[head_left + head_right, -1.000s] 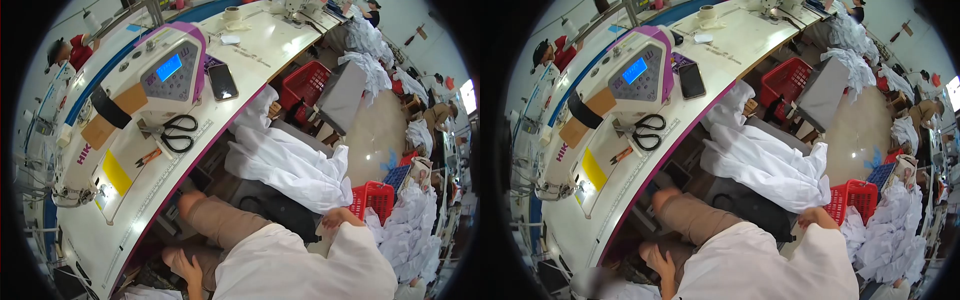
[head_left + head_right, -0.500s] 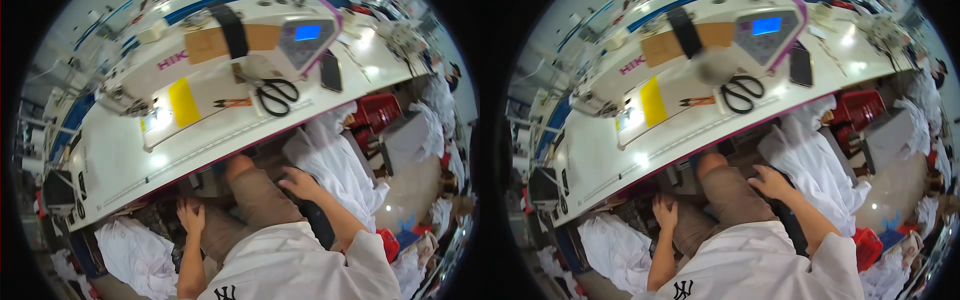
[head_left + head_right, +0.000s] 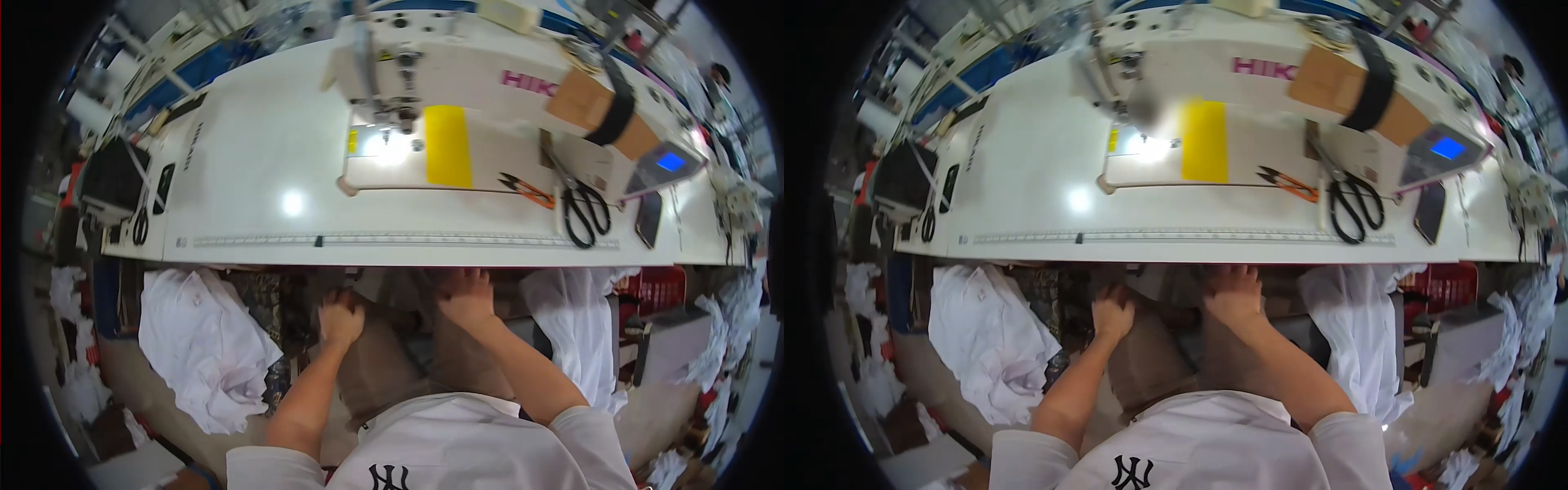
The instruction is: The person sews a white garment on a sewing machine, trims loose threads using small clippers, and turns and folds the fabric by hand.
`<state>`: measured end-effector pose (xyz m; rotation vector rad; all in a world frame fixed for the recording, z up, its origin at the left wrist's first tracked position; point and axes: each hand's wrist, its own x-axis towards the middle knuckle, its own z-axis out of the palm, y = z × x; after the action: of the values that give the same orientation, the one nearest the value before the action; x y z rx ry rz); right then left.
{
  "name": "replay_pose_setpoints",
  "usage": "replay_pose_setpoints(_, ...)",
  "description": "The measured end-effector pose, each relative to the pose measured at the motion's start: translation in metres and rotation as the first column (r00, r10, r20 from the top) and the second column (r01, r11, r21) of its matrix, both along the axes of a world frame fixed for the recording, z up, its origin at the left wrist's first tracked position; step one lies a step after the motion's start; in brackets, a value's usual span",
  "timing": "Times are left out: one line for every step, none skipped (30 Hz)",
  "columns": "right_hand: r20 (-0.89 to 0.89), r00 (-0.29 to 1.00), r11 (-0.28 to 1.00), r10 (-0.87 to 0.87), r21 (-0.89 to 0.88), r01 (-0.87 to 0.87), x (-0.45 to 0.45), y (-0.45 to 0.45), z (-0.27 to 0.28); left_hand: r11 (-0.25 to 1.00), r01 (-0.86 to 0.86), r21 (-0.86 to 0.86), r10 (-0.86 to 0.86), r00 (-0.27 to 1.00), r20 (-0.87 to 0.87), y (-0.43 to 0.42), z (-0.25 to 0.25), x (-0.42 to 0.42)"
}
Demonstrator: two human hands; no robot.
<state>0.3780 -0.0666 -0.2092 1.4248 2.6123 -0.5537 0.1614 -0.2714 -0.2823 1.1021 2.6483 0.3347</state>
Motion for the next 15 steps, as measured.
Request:
replay_pose_setpoints(-0.006, 1.000, 1.000, 0.029, -0.008, -0.029, -0.007, 0.002, -0.005, 1.000, -0.002, 0.002, 0.002, 1.000, -0.003, 0.001, 0.005, 0.002)
replay_pose_setpoints(0.059, 0.996, 0.997, 0.074, 0.018, -0.075, -0.011, 0.005, -0.010, 1.000, -0.001, 0.002, 0.001, 1.000, -0.008, 0.003, 0.011, 0.003)
replay_pose_setpoints(0.124, 0.986, 0.992, 0.112, 0.042, -0.118, -0.016, 0.007, -0.015, 1.000, -0.003, 0.013, 0.003, 1.000, -0.008, 0.003, 0.011, 0.002)
replay_pose_setpoints(0.082, 0.992, 0.991, 0.094, 0.088, -0.102, -0.020, 0.008, -0.019, 1.000, -0.019, 0.002, 0.019, 1.000, -0.015, 0.001, 0.010, 0.002)
replay_pose_setpoints(0.075, 0.991, 0.991, 0.107, 0.078, -0.113, -0.023, 0.012, -0.023, 0.998, 0.000, 0.056, 0.001, 1.000, -0.021, 0.000, 0.009, 0.001)
replay_pose_setpoints(0.029, 0.989, 0.981, 0.145, 0.129, -0.147, -0.024, 0.018, -0.029, 0.994, 0.024, 0.109, -0.021, 0.999, -0.028, -0.001, 0.008, 0.001)
replay_pose_setpoints(-0.015, 0.984, 0.968, 0.180, 0.181, -0.174, -0.032, 0.020, -0.021, 0.990, 0.023, 0.140, -0.018, 0.999, -0.043, -0.002, 0.006, 0.001)
replay_pose_setpoints(0.029, 0.983, 0.977, 0.181, 0.108, -0.184, -0.032, 0.020, -0.011, 0.991, 0.023, 0.131, -0.017, 0.999, -0.047, -0.003, 0.005, 0.002)
replay_pose_setpoints(0.021, 0.983, 0.978, 0.180, 0.104, -0.181, -0.035, 0.020, -0.007, 0.989, 0.020, 0.149, -0.013, 0.999, -0.049, -0.004, 0.004, 0.001)
replay_pose_setpoints(0.026, 0.987, 0.986, 0.158, 0.048, -0.159, -0.037, 0.021, -0.004, 0.985, 0.019, 0.170, -0.011, 0.999, -0.050, -0.003, 0.003, 0.001)
replay_pose_setpoints(0.032, 0.990, 0.991, 0.135, -0.005, -0.135, -0.038, 0.023, -0.002, 0.985, 0.026, 0.169, -0.017, 0.998, -0.057, -0.002, 0.004, 0.000)
replay_pose_setpoints(0.025, 0.992, 0.992, 0.128, -0.003, -0.128, -0.037, 0.022, -0.005, 0.988, 0.019, 0.155, -0.012, 0.999, -0.045, -0.001, 0.004, 0.001)
replay_pose_setpoints(0.008, 0.991, 0.990, 0.132, 0.045, -0.132, -0.036, 0.021, -0.009, 0.990, 0.013, 0.143, -0.009, 0.999, -0.033, -0.001, 0.005, 0.001)
replay_pose_setpoints(-0.008, 0.991, 0.986, 0.136, 0.095, -0.135, -0.034, 0.022, -0.012, 0.989, 0.024, 0.146, -0.018, 0.999, -0.039, 0.000, 0.006, 0.000)
replay_pose_setpoints(-0.014, 0.992, 0.987, 0.126, 0.100, -0.124, -0.034, 0.023, -0.008, 0.992, 0.023, 0.126, -0.021, 1.000, -0.019, 0.000, 0.006, 0.000)
